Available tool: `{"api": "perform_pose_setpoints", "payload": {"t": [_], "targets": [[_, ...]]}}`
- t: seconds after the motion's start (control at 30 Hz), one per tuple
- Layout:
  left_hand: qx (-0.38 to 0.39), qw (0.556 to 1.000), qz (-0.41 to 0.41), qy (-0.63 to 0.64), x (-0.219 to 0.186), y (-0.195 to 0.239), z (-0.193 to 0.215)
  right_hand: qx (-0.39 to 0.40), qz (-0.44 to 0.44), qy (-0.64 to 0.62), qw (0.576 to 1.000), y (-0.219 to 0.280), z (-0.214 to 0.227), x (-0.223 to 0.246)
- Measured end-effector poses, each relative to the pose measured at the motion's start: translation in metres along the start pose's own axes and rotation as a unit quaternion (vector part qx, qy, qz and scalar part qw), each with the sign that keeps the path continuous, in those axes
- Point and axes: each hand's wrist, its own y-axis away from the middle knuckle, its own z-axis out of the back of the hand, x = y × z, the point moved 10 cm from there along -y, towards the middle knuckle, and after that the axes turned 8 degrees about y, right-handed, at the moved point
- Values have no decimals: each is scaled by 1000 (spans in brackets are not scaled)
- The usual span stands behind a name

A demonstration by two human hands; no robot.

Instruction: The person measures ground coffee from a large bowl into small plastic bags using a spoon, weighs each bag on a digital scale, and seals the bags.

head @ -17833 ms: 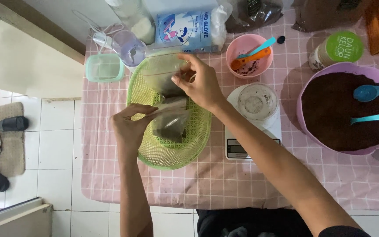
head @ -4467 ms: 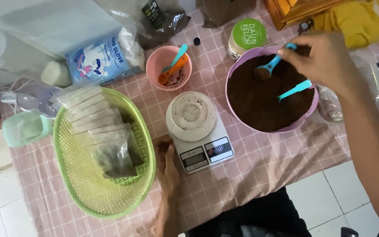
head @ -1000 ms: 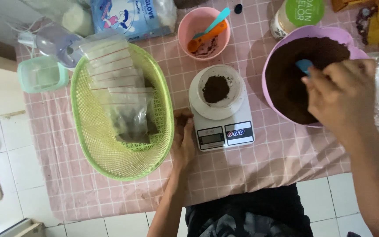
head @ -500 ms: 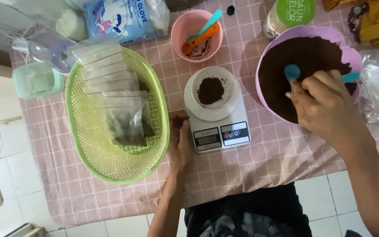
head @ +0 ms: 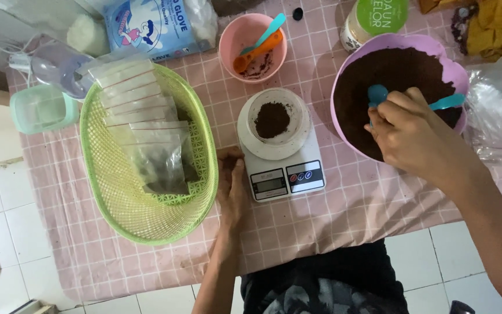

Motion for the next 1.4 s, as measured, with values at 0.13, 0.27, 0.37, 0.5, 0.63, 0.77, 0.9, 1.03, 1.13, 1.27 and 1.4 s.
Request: {"api": "perform_pose_setpoints", "payload": {"t": [0.13,0.27,0.37,0.5,0.63,0.77,0.9,1.03,1.13,1.27,1.4], "targets": [[-4,1000,7,-20,7,2,5,14,9,18,1000,-2,-6,0],[-21,999,44,-24,2,2,2,-142,-23,-138,980,7,24,-31],[-12,999,17,-29,-1,0,2,-125,-158,-260,944,16,-12,-81],[-8,999,13,-33,10,1,7,-114,-253,-324,904,21,-45,-126],[-15,999,21,-38,7,2,7,-41,-339,-432,835,27,-91,-146],[-18,999,11,-50,3,1,7,-71,-342,-519,780,28,-90,-143],[-3,1000,20,-20,-2,0,1,-119,-349,-621,692,44,-129,-141],[14,1000,7,-13,4,1,3,-132,-353,-630,679,23,-56,-111],[1,1000,26,-13,0,1,0,-149,-336,-617,696,0,-1,-80],[4,999,21,-33,-9,-2,-4,-250,-207,-569,755,-34,46,-40],[17,999,6,-34,-10,-2,-4,-312,-82,-438,839,-46,85,1]]}}
